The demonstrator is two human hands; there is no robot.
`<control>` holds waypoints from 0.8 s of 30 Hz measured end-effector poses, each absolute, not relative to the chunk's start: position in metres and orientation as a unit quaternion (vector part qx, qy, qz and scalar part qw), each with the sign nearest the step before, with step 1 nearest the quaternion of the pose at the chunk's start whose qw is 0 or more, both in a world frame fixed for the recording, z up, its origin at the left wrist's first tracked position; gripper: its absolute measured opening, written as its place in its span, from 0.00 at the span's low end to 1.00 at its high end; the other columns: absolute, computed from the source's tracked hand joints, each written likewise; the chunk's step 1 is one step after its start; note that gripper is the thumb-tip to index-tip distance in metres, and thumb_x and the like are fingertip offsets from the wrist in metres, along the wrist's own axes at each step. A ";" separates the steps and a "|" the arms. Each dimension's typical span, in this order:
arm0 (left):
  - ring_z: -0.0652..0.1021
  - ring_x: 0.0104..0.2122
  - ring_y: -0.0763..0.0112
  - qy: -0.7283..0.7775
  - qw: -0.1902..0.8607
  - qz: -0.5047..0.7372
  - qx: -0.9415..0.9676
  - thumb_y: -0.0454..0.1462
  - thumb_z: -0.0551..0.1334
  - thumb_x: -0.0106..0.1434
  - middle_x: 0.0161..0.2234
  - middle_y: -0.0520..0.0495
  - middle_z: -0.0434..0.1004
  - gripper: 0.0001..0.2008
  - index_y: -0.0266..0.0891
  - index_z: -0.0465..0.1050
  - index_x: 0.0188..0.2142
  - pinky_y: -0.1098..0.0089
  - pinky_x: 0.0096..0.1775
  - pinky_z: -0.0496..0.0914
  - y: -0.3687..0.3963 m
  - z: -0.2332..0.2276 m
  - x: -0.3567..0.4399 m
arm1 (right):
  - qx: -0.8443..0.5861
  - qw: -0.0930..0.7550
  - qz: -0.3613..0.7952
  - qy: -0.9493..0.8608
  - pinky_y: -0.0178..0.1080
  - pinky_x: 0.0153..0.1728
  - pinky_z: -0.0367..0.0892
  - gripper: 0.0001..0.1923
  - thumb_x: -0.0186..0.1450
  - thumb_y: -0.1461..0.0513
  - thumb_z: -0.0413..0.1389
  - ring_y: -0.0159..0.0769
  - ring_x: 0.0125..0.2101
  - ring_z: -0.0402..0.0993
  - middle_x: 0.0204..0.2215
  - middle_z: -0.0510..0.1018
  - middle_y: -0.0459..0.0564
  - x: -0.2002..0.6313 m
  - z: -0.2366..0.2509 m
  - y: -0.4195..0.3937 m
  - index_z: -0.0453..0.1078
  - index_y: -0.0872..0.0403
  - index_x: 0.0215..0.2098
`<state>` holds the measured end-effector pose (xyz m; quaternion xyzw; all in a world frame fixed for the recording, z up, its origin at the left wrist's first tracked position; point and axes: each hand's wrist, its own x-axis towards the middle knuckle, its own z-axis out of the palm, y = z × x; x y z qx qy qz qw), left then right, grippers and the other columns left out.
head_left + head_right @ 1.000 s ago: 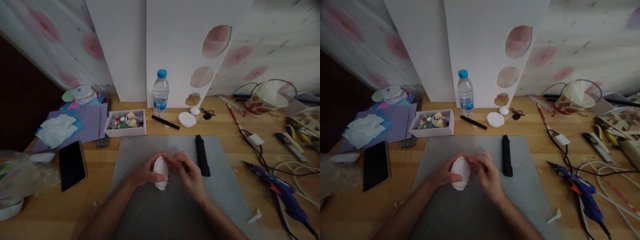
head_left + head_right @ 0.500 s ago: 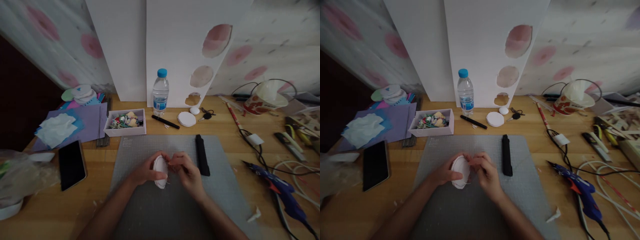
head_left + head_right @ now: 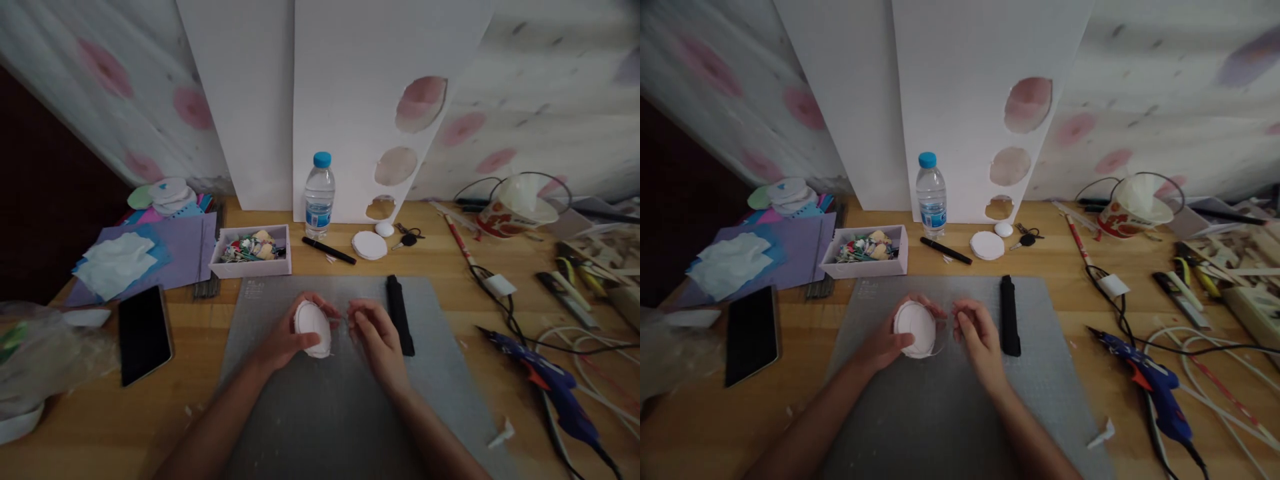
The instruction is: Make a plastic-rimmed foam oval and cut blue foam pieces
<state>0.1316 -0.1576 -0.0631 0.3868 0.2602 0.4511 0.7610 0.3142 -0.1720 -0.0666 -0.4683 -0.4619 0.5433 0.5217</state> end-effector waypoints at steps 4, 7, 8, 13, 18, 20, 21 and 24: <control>0.70 0.55 0.54 0.266 0.737 0.485 0.389 0.48 0.73 0.47 0.51 0.40 0.72 0.32 0.43 0.64 0.48 0.55 0.55 0.63 -0.156 -0.067 0.131 | -0.453 0.457 0.599 -0.477 0.33 0.20 0.63 0.14 0.64 0.51 0.55 0.29 0.20 0.64 0.25 0.70 0.43 0.312 -0.069 -0.168 0.69 0.53 0.39; 0.69 0.56 0.54 0.278 0.715 0.479 0.427 0.49 0.72 0.48 0.56 0.38 0.68 0.33 0.43 0.63 0.49 0.57 0.53 0.64 -0.156 -0.069 0.130 | -0.452 0.416 0.622 -0.486 0.31 0.16 0.60 0.18 0.63 0.48 0.55 0.29 0.18 0.65 0.22 0.71 0.43 0.308 -0.070 -0.168 0.68 0.53 0.38; 0.70 0.55 0.54 0.291 0.700 0.469 0.453 0.49 0.73 0.48 0.57 0.38 0.66 0.34 0.43 0.63 0.50 0.58 0.52 0.65 -0.156 -0.069 0.129 | -0.455 0.409 0.623 -0.488 0.30 0.14 0.58 0.18 0.62 0.47 0.55 0.28 0.17 0.64 0.21 0.70 0.42 0.308 -0.070 -0.168 0.68 0.53 0.37; 0.71 0.52 0.56 0.365 0.612 0.364 0.600 0.45 0.75 0.45 0.57 0.38 0.65 0.43 0.41 0.60 0.57 0.60 0.51 0.66 -0.157 -0.062 0.119 | -0.483 0.385 0.596 -0.513 0.28 0.11 0.50 0.19 0.61 0.46 0.55 0.24 0.12 0.56 0.17 0.67 0.40 0.317 -0.068 -0.164 0.67 0.54 0.32; 0.70 0.54 0.56 0.449 0.449 0.302 0.711 0.42 0.72 0.50 0.54 0.41 0.70 0.32 0.43 0.65 0.54 0.55 0.56 0.62 -0.162 -0.053 0.104 | -0.506 0.352 0.532 -0.581 0.31 0.10 0.53 0.19 0.63 0.49 0.53 0.26 0.11 0.56 0.15 0.68 0.41 0.329 -0.060 -0.163 0.73 0.56 0.35; 0.71 0.54 0.57 0.467 0.397 0.290 0.735 0.40 0.71 0.53 0.53 0.42 0.71 0.28 0.43 0.66 0.52 0.55 0.56 0.63 -0.167 -0.053 0.099 | -0.523 0.361 0.474 -0.610 0.33 0.14 0.60 0.19 0.64 0.51 0.52 0.30 0.14 0.63 0.18 0.71 0.43 0.335 -0.058 -0.165 0.73 0.57 0.42; 0.71 0.53 0.57 0.471 0.375 0.288 0.744 0.39 0.70 0.54 0.52 0.43 0.72 0.26 0.43 0.66 0.52 0.56 0.55 0.64 -0.170 -0.054 0.097 | -0.533 0.372 0.437 -0.623 0.35 0.19 0.65 0.19 0.65 0.52 0.52 0.32 0.18 0.67 0.21 0.72 0.45 0.339 -0.057 -0.167 0.73 0.57 0.44; 0.77 0.46 0.65 0.487 0.292 0.297 0.768 0.35 0.64 0.60 0.47 0.46 0.76 0.19 0.43 0.66 0.51 0.64 0.49 0.71 -0.179 -0.057 0.089 | -0.564 0.406 0.322 -0.642 0.48 0.40 0.69 0.18 0.63 0.55 0.54 0.43 0.36 0.71 0.36 0.74 0.55 0.356 -0.062 -0.172 0.71 0.56 0.47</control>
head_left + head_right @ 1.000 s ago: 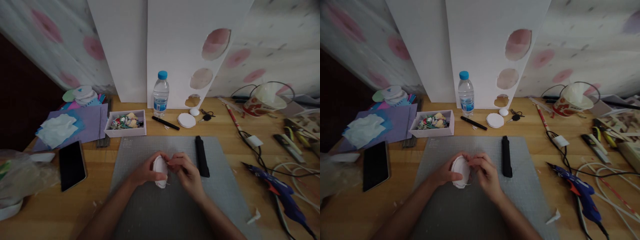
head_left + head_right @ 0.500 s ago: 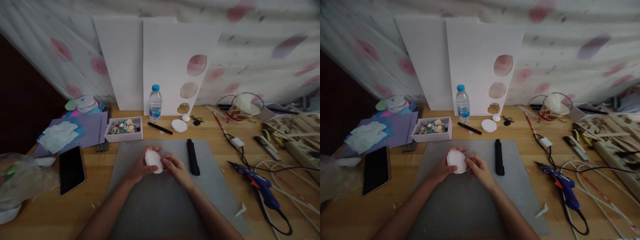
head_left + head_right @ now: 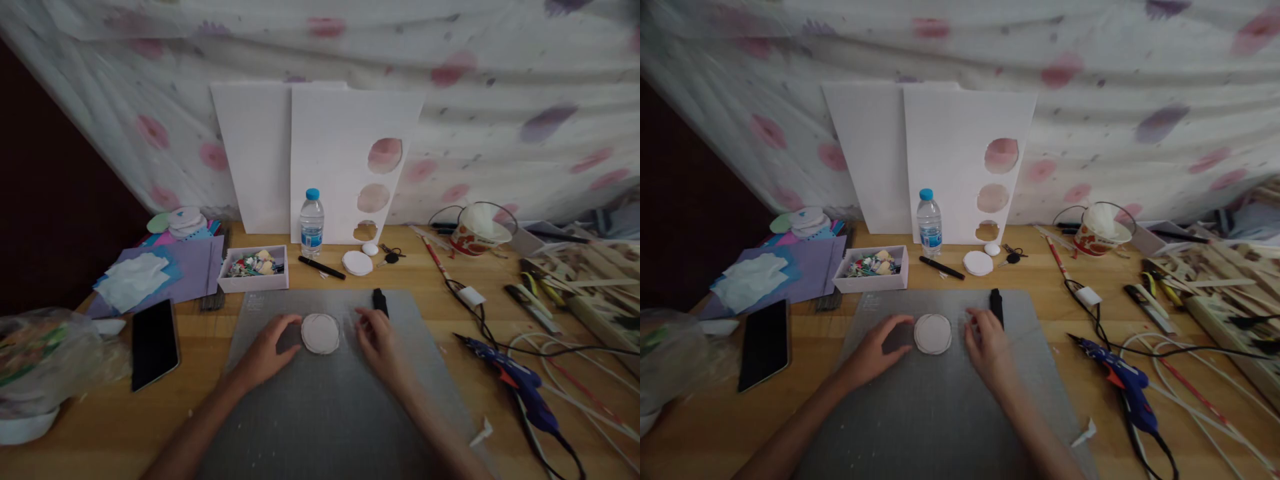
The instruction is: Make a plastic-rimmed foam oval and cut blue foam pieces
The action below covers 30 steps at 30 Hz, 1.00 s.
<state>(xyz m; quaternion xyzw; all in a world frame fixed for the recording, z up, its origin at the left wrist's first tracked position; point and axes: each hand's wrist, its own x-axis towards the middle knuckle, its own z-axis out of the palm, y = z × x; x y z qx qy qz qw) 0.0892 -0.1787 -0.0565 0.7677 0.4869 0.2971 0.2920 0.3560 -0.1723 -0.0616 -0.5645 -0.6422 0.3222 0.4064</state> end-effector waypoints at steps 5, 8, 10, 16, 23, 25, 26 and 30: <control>0.79 0.36 0.68 0.542 0.127 0.311 0.770 0.36 0.55 0.67 0.36 0.48 0.79 0.07 0.42 0.71 0.42 0.67 0.41 0.73 -0.172 -0.049 0.059 | -0.613 0.345 0.027 -0.710 0.56 0.43 0.68 0.16 0.64 0.60 0.52 0.50 0.43 0.69 0.44 0.70 0.60 0.383 -0.090 -0.178 0.69 0.54 0.49; 0.74 0.49 0.57 0.577 0.039 0.313 0.753 0.37 0.55 0.66 0.46 0.41 0.75 0.10 0.40 0.71 0.46 0.54 0.52 0.67 -0.151 -0.041 0.035 | -0.611 0.335 0.001 -0.717 0.53 0.42 0.71 0.16 0.64 0.65 0.47 0.48 0.42 0.71 0.45 0.69 0.60 0.395 -0.105 -0.175 0.69 0.54 0.48; 0.71 0.51 0.52 0.597 -0.010 0.300 0.744 0.36 0.55 0.66 0.48 0.39 0.73 0.13 0.39 0.70 0.48 0.49 0.53 0.64 -0.136 -0.038 0.023 | -0.614 0.330 -0.010 -0.717 0.52 0.42 0.71 0.17 0.64 0.67 0.45 0.48 0.43 0.71 0.45 0.69 0.61 0.403 -0.108 -0.171 0.69 0.55 0.48; 0.70 0.51 0.50 0.605 -0.085 0.237 0.755 0.32 0.56 0.64 0.49 0.37 0.72 0.17 0.37 0.69 0.52 0.49 0.53 0.63 -0.113 -0.041 0.014 | -0.630 0.292 -0.045 -0.718 0.59 0.45 0.68 0.15 0.63 0.66 0.47 0.53 0.44 0.70 0.47 0.70 0.63 0.418 -0.103 -0.172 0.70 0.56 0.45; 0.73 0.46 0.52 0.605 -0.110 0.186 0.766 0.33 0.55 0.64 0.46 0.37 0.72 0.14 0.36 0.70 0.48 0.55 0.46 0.69 -0.103 -0.038 0.010 | -0.571 0.304 -0.055 -0.760 0.57 0.46 0.68 0.13 0.63 0.66 0.48 0.53 0.51 0.67 0.52 0.67 0.62 0.406 -0.107 -0.188 0.66 0.55 0.46; 0.75 0.41 0.56 0.590 -0.107 0.166 0.783 0.33 0.53 0.65 0.39 0.41 0.74 0.10 0.38 0.73 0.42 0.58 0.42 0.71 -0.103 -0.037 0.007 | -0.551 0.326 -0.046 -0.767 0.56 0.46 0.68 0.12 0.64 0.66 0.47 0.52 0.51 0.66 0.51 0.67 0.63 0.403 -0.106 -0.189 0.66 0.55 0.45; 0.75 0.39 0.57 0.581 -0.107 0.158 0.791 0.33 0.53 0.66 0.37 0.42 0.73 0.10 0.38 0.73 0.40 0.59 0.41 0.71 -0.104 -0.037 0.005 | -0.545 0.333 -0.043 -0.768 0.56 0.46 0.68 0.11 0.64 0.66 0.47 0.52 0.51 0.67 0.50 0.67 0.63 0.402 -0.105 -0.189 0.66 0.55 0.44; 0.74 0.38 0.58 0.552 -0.124 0.149 0.811 0.34 0.51 0.68 0.34 0.43 0.72 0.12 0.38 0.73 0.39 0.60 0.41 0.70 -0.113 -0.036 0.004 | -0.532 0.338 -0.024 -0.776 0.55 0.45 0.68 0.10 0.65 0.66 0.48 0.51 0.49 0.68 0.49 0.68 0.61 0.400 -0.099 -0.189 0.66 0.54 0.43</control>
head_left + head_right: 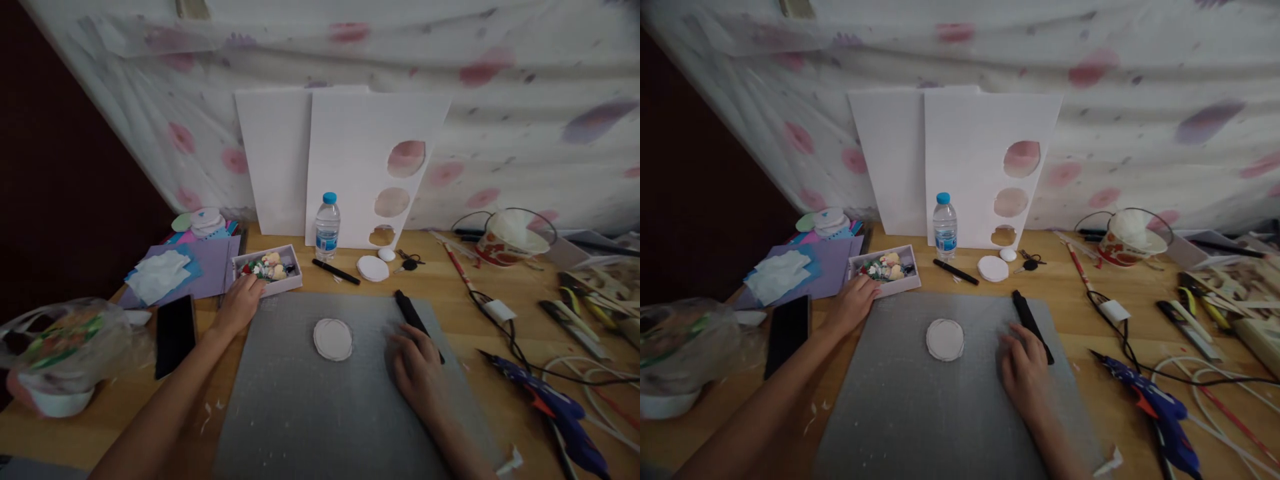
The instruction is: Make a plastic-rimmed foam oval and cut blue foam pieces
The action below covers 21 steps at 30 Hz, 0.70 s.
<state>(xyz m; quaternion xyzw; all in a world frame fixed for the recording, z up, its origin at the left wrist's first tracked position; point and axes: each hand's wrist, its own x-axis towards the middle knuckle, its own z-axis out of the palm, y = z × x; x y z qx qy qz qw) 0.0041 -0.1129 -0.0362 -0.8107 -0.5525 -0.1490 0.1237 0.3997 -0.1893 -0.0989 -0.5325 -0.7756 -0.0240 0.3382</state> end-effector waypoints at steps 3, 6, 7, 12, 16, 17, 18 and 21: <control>0.73 0.38 0.59 -0.531 0.139 -0.153 -0.822 0.33 0.49 0.70 0.33 0.43 0.71 0.13 0.37 0.73 0.40 0.59 0.42 0.70 -0.129 -0.033 0.008 | -0.518 0.355 -0.014 -0.778 0.55 0.45 0.67 0.10 0.65 0.67 0.48 0.49 0.48 0.68 0.49 0.69 0.59 0.397 -0.092 -0.191 0.66 0.53 0.43; 0.73 0.37 0.61 -0.511 0.147 -0.160 -0.832 0.32 0.50 0.70 0.33 0.44 0.71 0.12 0.36 0.72 0.42 0.60 0.41 0.69 -0.154 -0.029 0.014 | -0.502 0.377 -0.009 -0.778 0.53 0.43 0.66 0.10 0.65 0.68 0.48 0.48 0.46 0.68 0.47 0.70 0.57 0.391 -0.081 -0.193 0.66 0.51 0.42; 0.73 0.36 0.61 -0.504 0.148 -0.163 -0.835 0.32 0.50 0.70 0.32 0.44 0.71 0.12 0.36 0.72 0.42 0.61 0.41 0.69 -0.163 -0.028 0.017 | -0.495 0.383 -0.006 -0.780 0.52 0.43 0.66 0.10 0.65 0.69 0.49 0.47 0.45 0.68 0.46 0.70 0.56 0.388 -0.075 -0.193 0.66 0.51 0.42; 0.72 0.32 0.65 -0.479 0.129 -0.181 -0.849 0.31 0.51 0.70 0.30 0.47 0.71 0.11 0.37 0.72 0.42 0.64 0.37 0.68 -0.199 -0.035 0.028 | -0.436 0.418 0.021 -0.797 0.49 0.42 0.65 0.13 0.63 0.72 0.50 0.45 0.43 0.69 0.44 0.71 0.55 0.365 -0.043 -0.187 0.67 0.50 0.41; 0.73 0.31 0.66 -0.471 0.119 -0.213 -0.848 0.33 0.51 0.70 0.29 0.48 0.71 0.10 0.38 0.72 0.40 0.66 0.35 0.68 -0.208 -0.047 0.030 | -0.399 0.455 0.118 -0.787 0.46 0.42 0.67 0.14 0.63 0.72 0.49 0.42 0.43 0.69 0.42 0.70 0.53 0.330 -0.020 -0.171 0.68 0.50 0.41; 0.74 0.31 0.66 -0.470 0.122 -0.217 -0.847 0.33 0.52 0.70 0.29 0.48 0.71 0.10 0.39 0.72 0.40 0.66 0.35 0.68 -0.208 -0.048 0.030 | -0.386 0.458 0.150 -0.786 0.45 0.42 0.67 0.14 0.64 0.72 0.49 0.41 0.43 0.69 0.41 0.70 0.53 0.319 -0.015 -0.166 0.68 0.50 0.41; 0.74 0.31 0.66 -0.470 0.126 -0.218 -0.846 0.33 0.52 0.70 0.29 0.48 0.72 0.10 0.39 0.72 0.41 0.66 0.35 0.68 -0.207 -0.047 0.030 | -0.369 0.460 0.176 -0.789 0.44 0.42 0.68 0.14 0.64 0.72 0.49 0.41 0.43 0.69 0.41 0.70 0.53 0.308 -0.010 -0.159 0.68 0.51 0.41; 0.74 0.34 0.64 -0.477 0.103 -0.227 -0.843 0.33 0.55 0.68 0.32 0.47 0.75 0.08 0.39 0.71 0.43 0.64 0.39 0.69 -0.204 -0.036 0.029 | -0.323 0.394 0.218 -0.832 0.43 0.44 0.67 0.14 0.64 0.71 0.50 0.40 0.44 0.69 0.42 0.70 0.54 0.272 -0.001 -0.136 0.70 0.52 0.44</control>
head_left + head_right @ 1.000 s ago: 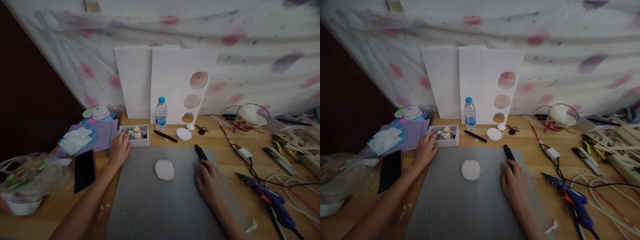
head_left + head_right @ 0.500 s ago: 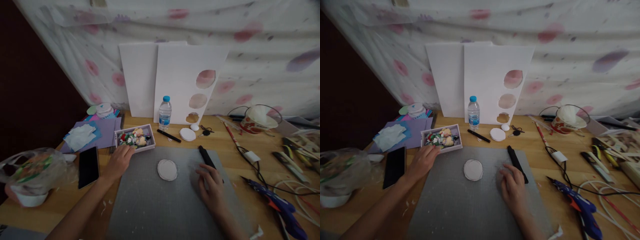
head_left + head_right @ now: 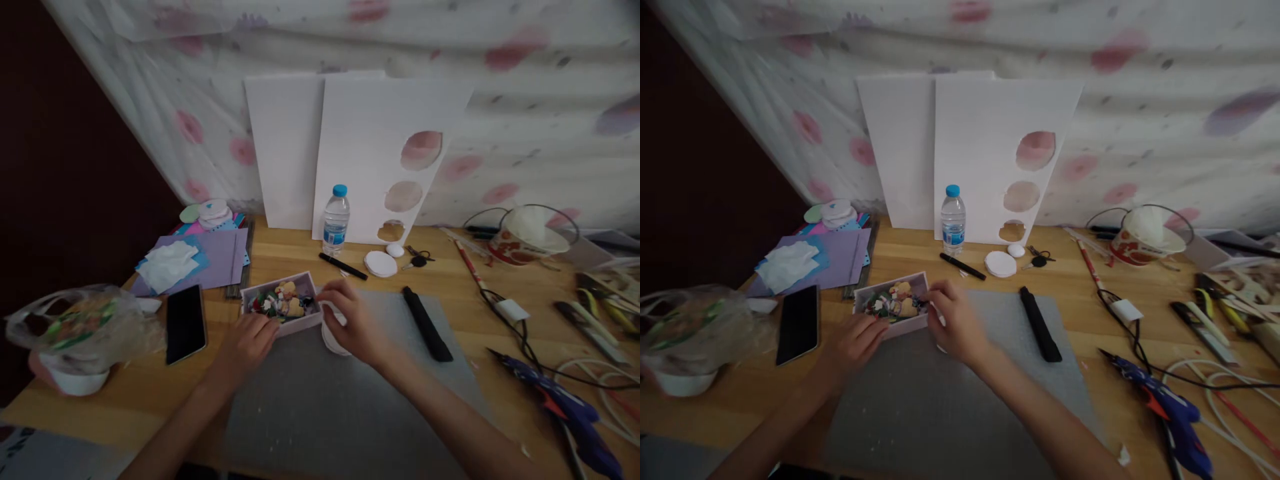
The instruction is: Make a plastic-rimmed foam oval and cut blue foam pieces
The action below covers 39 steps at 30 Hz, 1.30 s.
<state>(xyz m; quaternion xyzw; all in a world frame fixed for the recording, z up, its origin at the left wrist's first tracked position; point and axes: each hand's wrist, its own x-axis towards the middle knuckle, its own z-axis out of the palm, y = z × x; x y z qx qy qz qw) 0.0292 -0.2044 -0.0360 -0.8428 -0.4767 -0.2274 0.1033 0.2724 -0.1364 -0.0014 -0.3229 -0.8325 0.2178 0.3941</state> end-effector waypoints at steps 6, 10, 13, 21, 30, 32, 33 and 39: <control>0.73 0.40 0.56 -0.655 0.029 -0.268 -0.706 0.44 0.58 0.66 0.39 0.42 0.76 0.13 0.38 0.73 0.42 0.58 0.44 0.66 -0.188 -0.014 0.024 | -0.333 0.243 0.229 -0.882 0.45 0.47 0.62 0.08 0.59 0.70 0.59 0.42 0.42 0.67 0.38 0.72 0.53 0.224 -0.008 -0.101 0.76 0.54 0.36; 0.73 0.38 0.56 -0.675 -0.027 -0.259 -0.690 0.43 0.63 0.60 0.33 0.44 0.77 0.08 0.40 0.75 0.32 0.59 0.42 0.64 -0.175 -0.018 0.018 | -0.337 0.263 0.258 -0.866 0.44 0.44 0.61 0.06 0.59 0.70 0.58 0.41 0.40 0.67 0.34 0.73 0.52 0.225 -0.009 -0.098 0.73 0.54 0.29; 0.74 0.36 0.60 -0.658 -0.059 -0.288 -0.694 0.39 0.62 0.59 0.31 0.47 0.76 0.06 0.41 0.73 0.28 0.62 0.40 0.65 -0.171 -0.022 0.014 | -0.327 0.318 0.299 -0.838 0.43 0.44 0.64 0.04 0.63 0.68 0.56 0.39 0.39 0.70 0.35 0.75 0.51 0.237 -0.002 -0.098 0.70 0.53 0.32; 0.76 0.30 0.69 -0.654 -0.153 -0.462 -0.579 0.43 0.60 0.61 0.28 0.51 0.73 0.08 0.40 0.67 0.32 0.71 0.33 0.69 -0.177 0.000 0.022 | -0.304 0.439 0.432 -0.727 0.38 0.35 0.71 0.09 0.68 0.55 0.53 0.33 0.33 0.73 0.32 0.73 0.47 0.261 0.014 -0.098 0.63 0.50 0.34; 0.78 0.34 0.67 -0.565 -0.337 -0.584 -0.476 0.46 0.64 0.59 0.34 0.49 0.75 0.13 0.40 0.70 0.35 0.68 0.37 0.74 -0.185 0.030 0.056 | -0.272 0.470 0.556 -0.629 0.35 0.29 0.69 0.13 0.62 0.51 0.59 0.30 0.26 0.69 0.28 0.70 0.43 0.233 0.027 -0.119 0.63 0.50 0.34; 0.78 0.36 0.68 -0.543 -0.385 -0.591 -0.456 0.46 0.64 0.59 0.36 0.49 0.75 0.13 0.40 0.70 0.37 0.67 0.40 0.74 -0.184 0.025 0.062 | -0.266 0.466 0.563 -0.629 0.36 0.29 0.69 0.13 0.61 0.51 0.60 0.30 0.27 0.69 0.28 0.70 0.43 0.229 0.028 -0.123 0.65 0.50 0.33; 0.78 0.37 0.67 -0.537 -0.394 -0.595 -0.450 0.46 0.64 0.59 0.37 0.49 0.75 0.13 0.41 0.70 0.38 0.67 0.41 0.74 -0.184 0.023 0.065 | -0.254 0.456 0.578 -0.627 0.36 0.29 0.69 0.13 0.61 0.51 0.60 0.30 0.27 0.69 0.28 0.70 0.44 0.227 0.028 -0.125 0.65 0.50 0.32; 0.77 0.40 0.68 -0.519 -0.383 -0.612 -0.458 0.41 0.69 0.55 0.39 0.48 0.76 0.16 0.41 0.70 0.41 0.69 0.43 0.72 -0.185 0.019 0.077 | -0.261 0.448 0.555 -0.650 0.36 0.30 0.69 0.13 0.64 0.50 0.57 0.31 0.29 0.70 0.30 0.70 0.45 0.225 0.022 -0.128 0.63 0.50 0.36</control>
